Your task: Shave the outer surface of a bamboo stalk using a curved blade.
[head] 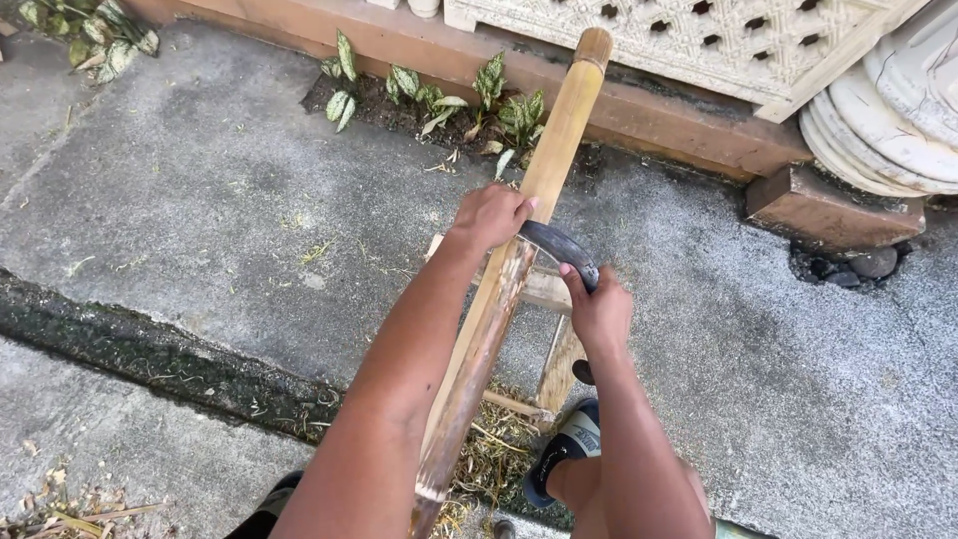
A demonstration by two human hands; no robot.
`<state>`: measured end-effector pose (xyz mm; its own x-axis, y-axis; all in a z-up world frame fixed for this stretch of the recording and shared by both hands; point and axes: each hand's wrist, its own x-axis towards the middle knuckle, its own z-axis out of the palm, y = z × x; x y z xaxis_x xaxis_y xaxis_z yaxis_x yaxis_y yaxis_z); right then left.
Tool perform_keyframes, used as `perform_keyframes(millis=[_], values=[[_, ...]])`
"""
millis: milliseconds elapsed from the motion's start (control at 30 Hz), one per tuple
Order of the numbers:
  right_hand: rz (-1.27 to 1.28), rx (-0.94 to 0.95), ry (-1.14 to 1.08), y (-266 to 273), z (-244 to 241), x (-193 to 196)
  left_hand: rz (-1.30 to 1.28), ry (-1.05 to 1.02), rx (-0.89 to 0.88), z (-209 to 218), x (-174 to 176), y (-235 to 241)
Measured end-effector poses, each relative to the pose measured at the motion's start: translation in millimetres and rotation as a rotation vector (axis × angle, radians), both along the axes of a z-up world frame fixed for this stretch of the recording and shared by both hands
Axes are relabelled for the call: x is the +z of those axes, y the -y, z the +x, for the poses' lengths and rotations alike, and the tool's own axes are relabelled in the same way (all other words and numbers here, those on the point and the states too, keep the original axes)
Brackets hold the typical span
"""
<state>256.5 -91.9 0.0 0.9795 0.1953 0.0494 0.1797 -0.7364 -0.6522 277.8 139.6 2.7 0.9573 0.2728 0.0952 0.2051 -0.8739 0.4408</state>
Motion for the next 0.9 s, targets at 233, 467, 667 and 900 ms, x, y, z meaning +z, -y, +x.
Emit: perform_keyframes(millis=[233,467,667,900], values=[[-0.031,-0.015,-0.038,-4.6,1.7,-4.8,-0.095,0.001,-0.039,2.0,1.7,-4.7],[-0.018,0.01,0.015,-5.3,6.1,-10.3,-0.065,0.021,0.004,13.1,-10.1,-7.7],[0.049,-0.009,-0.069,-5.7,7.0,-5.0,-0.076,0.07,0.044,23.6,-44.6,-11.0],[0.009,0.035,0.0,-2.1,14.9,-9.3,-0.155,0.135,0.034,23.5,-55.0,-12.4]])
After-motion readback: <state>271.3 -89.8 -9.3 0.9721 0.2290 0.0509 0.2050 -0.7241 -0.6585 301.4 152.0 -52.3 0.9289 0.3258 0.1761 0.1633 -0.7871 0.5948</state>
